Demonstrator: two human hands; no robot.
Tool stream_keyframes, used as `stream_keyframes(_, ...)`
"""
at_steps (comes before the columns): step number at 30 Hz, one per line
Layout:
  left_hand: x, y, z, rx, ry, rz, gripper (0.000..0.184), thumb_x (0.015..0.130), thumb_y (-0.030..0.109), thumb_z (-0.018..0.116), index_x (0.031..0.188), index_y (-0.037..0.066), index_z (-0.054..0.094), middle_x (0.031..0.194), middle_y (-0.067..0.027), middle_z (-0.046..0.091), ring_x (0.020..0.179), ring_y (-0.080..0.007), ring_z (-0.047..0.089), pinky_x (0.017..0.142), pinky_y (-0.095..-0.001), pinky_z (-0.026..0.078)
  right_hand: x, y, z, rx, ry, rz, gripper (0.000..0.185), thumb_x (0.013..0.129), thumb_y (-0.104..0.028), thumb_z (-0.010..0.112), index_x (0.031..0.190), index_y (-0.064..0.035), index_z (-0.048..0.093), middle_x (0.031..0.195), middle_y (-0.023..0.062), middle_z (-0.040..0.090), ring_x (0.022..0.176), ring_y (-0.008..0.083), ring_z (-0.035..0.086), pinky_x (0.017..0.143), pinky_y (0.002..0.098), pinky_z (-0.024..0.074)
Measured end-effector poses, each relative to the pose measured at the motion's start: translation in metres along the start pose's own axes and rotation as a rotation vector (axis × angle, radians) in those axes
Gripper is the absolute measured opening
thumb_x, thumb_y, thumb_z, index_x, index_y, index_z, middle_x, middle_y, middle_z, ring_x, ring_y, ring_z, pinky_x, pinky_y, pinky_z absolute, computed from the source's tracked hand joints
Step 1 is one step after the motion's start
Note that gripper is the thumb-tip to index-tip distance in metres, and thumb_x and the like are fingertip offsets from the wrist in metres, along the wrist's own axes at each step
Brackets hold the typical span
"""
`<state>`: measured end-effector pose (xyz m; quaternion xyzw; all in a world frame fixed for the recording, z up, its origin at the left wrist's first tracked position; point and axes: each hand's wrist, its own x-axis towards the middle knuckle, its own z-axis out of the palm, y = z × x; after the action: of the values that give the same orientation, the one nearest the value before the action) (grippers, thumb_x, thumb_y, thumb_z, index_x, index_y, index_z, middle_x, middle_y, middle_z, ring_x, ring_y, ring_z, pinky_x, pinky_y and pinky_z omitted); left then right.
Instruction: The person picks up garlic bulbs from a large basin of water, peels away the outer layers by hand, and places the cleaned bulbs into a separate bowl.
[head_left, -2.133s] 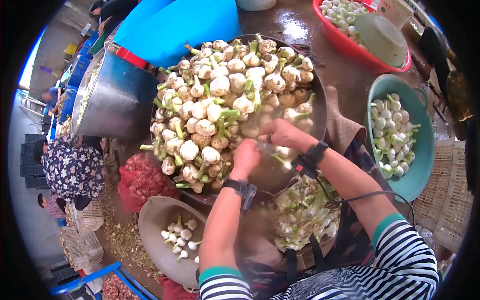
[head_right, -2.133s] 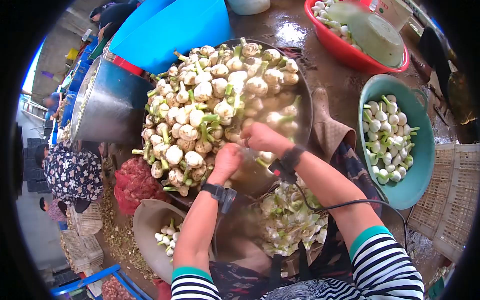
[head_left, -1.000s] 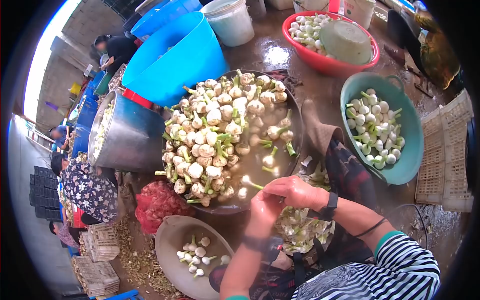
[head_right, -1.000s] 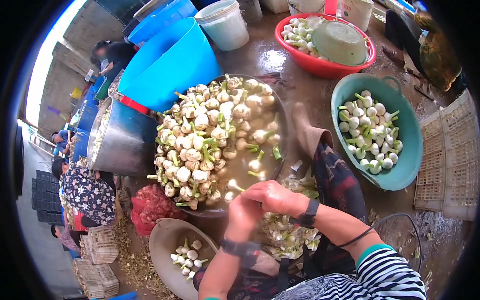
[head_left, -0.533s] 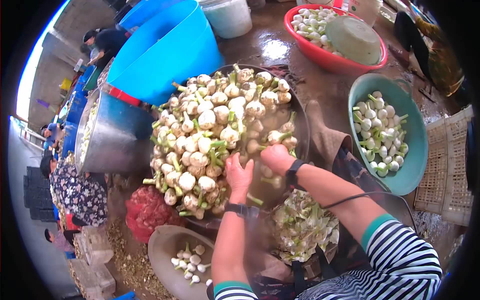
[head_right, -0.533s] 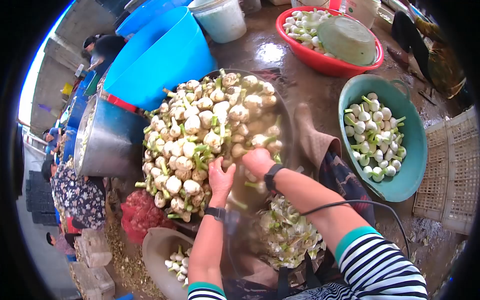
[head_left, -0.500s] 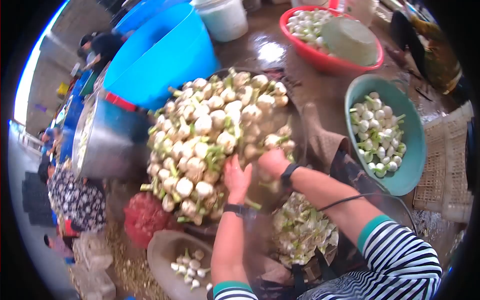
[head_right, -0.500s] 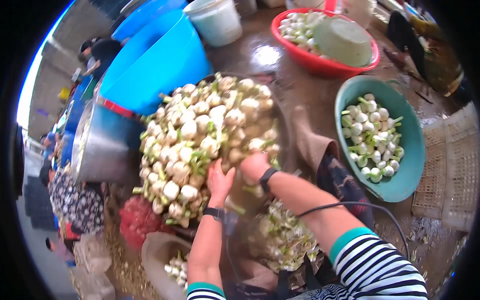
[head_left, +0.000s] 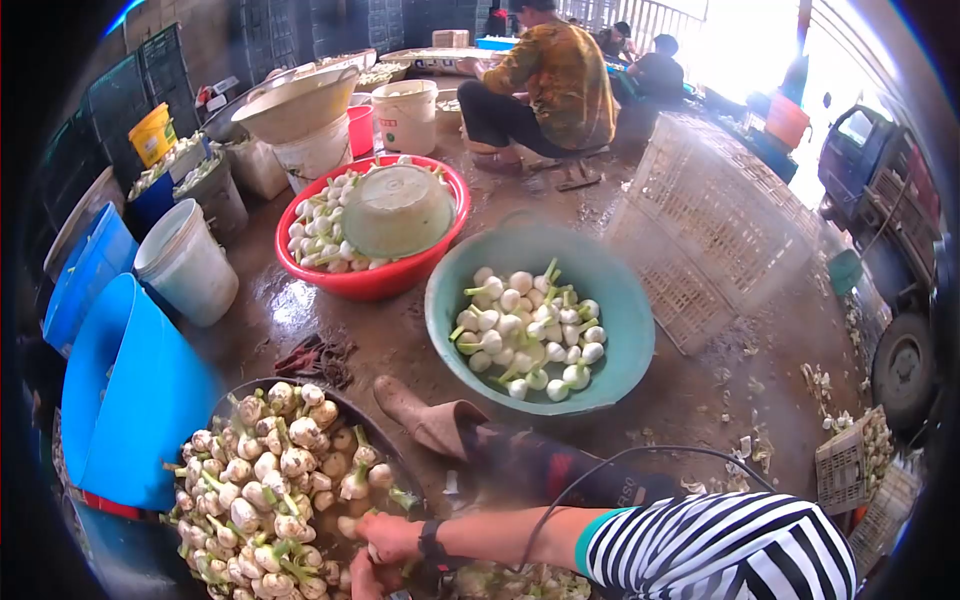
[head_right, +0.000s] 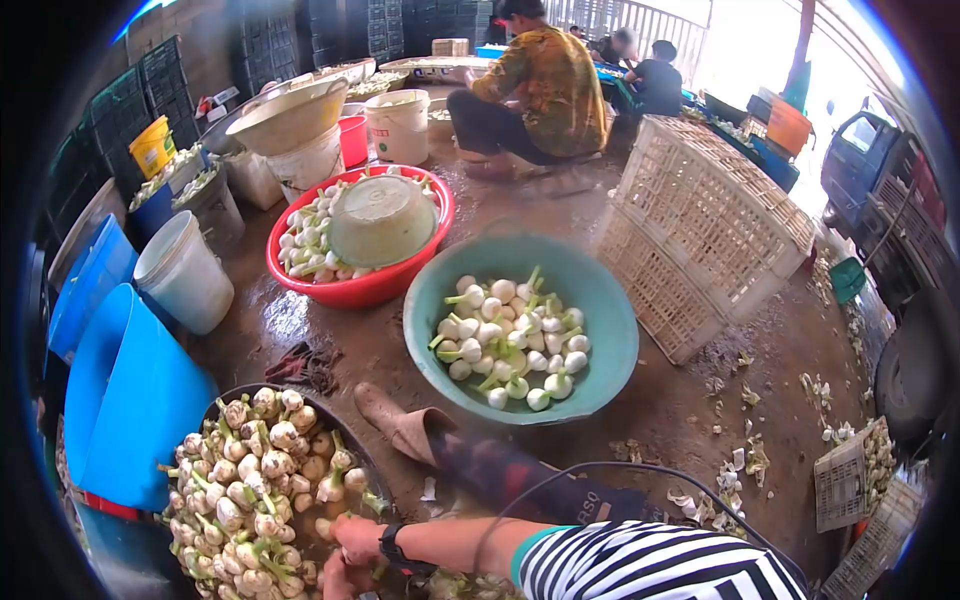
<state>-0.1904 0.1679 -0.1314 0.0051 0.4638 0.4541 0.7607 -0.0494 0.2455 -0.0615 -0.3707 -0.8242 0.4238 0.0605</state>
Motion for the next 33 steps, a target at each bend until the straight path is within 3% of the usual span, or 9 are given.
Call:
stream_keyframes(4,-0.017,-0.003,-0.022,0.041,0.148,-0.052,0.030,0.089,0.028,0.045,0.096,0.002,0.058,0.080,-0.0089,0.058,0.065,-0.0202,0.056,0.055,-0.0273,0.045,0.001,0.005,0.006,0.109,-0.247,0.127,0.042,0.065,-0.016,0.067,0.105,-0.0077,0.058,0.104,0.0237,0.053,0.097,0.0418,0.055,0.080,0.0460,0.0478)
stream_keyframes(9,-0.053,0.000,0.022,0.479,0.625,0.109,0.020,0.088,0.020,0.045,0.077,0.006,0.053,0.058,-0.0039,0.047,0.045,-0.0155,0.047,0.038,-0.0270,0.038,0.006,-0.002,-0.001,-0.563,-0.036,-0.041,0.033,0.062,-0.021,0.070,0.093,-0.0150,0.067,0.096,0.0125,0.057,0.088,0.0304,0.057,0.066,0.0387,0.0492)
stream_keyframes(13,-0.042,-0.007,0.009,1.117,0.160,0.529,0.020,0.086,0.014,0.050,0.099,0.002,0.058,0.074,-0.0081,0.056,0.052,-0.0162,0.051,0.044,-0.0301,0.043,0.020,-0.013,-0.004,-0.538,-0.337,-0.145,0.025,0.063,-0.019,0.068,0.086,-0.0098,0.067,0.093,0.0123,0.059,0.085,0.0309,0.059,0.064,0.0387,0.0504)
stream_keyframes(19,-0.106,-0.021,0.068,0.143,0.459,0.401,0.054,0.094,0.018,0.047,0.140,0.004,0.024,0.112,-0.0123,0.055,0.094,-0.0276,0.058,0.070,-0.0371,0.053,-0.032,-0.010,-0.044,-0.166,0.031,-0.042,0.036,0.062,-0.020,0.067,0.094,-0.0050,0.064,0.088,0.0196,0.063,0.084,0.0323,0.063,0.071,0.0404,0.0517)
stream_keyframes(23,-0.112,-0.048,0.107,-0.173,0.130,0.361,0.045,0.093,0.046,0.043,0.113,0.008,0.056,0.106,-0.0100,0.060,0.098,-0.0271,0.057,0.083,-0.0475,0.048,-0.083,-0.033,-0.056,0.803,-0.061,0.147,0.042,0.074,-0.030,0.059,0.108,-0.0049,0.053,0.091,0.0187,0.064,0.085,0.0348,0.062,0.067,0.0416,0.0484)
stream_keyframes(25,-0.089,-0.073,0.083,-0.397,0.013,0.445,0.045,0.093,0.045,0.043,0.112,0.006,0.055,0.106,-0.0111,0.060,0.095,-0.0270,0.058,0.081,-0.0454,0.050,-0.081,-0.019,0.001,0.493,0.271,-0.095,0.040,0.079,-0.028,0.056,0.113,-0.0068,0.051,0.087,0.0147,0.064,0.080,0.0289,0.063,0.066,0.0382,0.0484)
stream_keyframes(26,-0.103,-0.080,0.109,-0.464,0.061,0.569,0.045,0.092,0.044,0.046,0.113,0.004,0.055,0.105,-0.0119,0.059,0.090,-0.0261,0.059,0.076,-0.0423,0.051,-0.094,-0.030,-0.025,0.582,0.056,-0.026,0.047,0.081,-0.034,0.056,0.117,-0.0047,0.048,0.092,0.0172,0.063,0.085,0.0299,0.061,0.071,0.0381,0.0473)
stream_keyframes(29,-0.140,-0.086,0.135,-0.075,0.217,0.606,0.044,0.092,0.039,0.049,0.114,0.001,0.053,0.105,-0.0129,0.059,0.090,-0.0266,0.058,0.073,-0.0384,0.052,-0.117,-0.042,-0.068,0.713,-0.282,0.020,0.061,0.086,-0.045,0.056,0.124,0.0009,0.042,0.101,0.0230,0.060,0.095,0.0315,0.058,0.080,0.0384,0.0448)
stream_keyframes(33,-0.140,-0.099,0.125,0.457,0.386,0.877,0.030,0.089,0.019,0.056,0.109,-0.002,0.052,0.102,-0.0152,0.057,0.087,-0.0232,0.056,0.070,-0.0347,0.050,-0.135,-0.055,-0.053,0.255,0.022,-0.270,0.036,0.086,-0.019,0.055,0.113,0.0038,0.050,0.081,0.0174,0.064,0.071,0.0247,0.059,0.070,0.0374,0.0446)
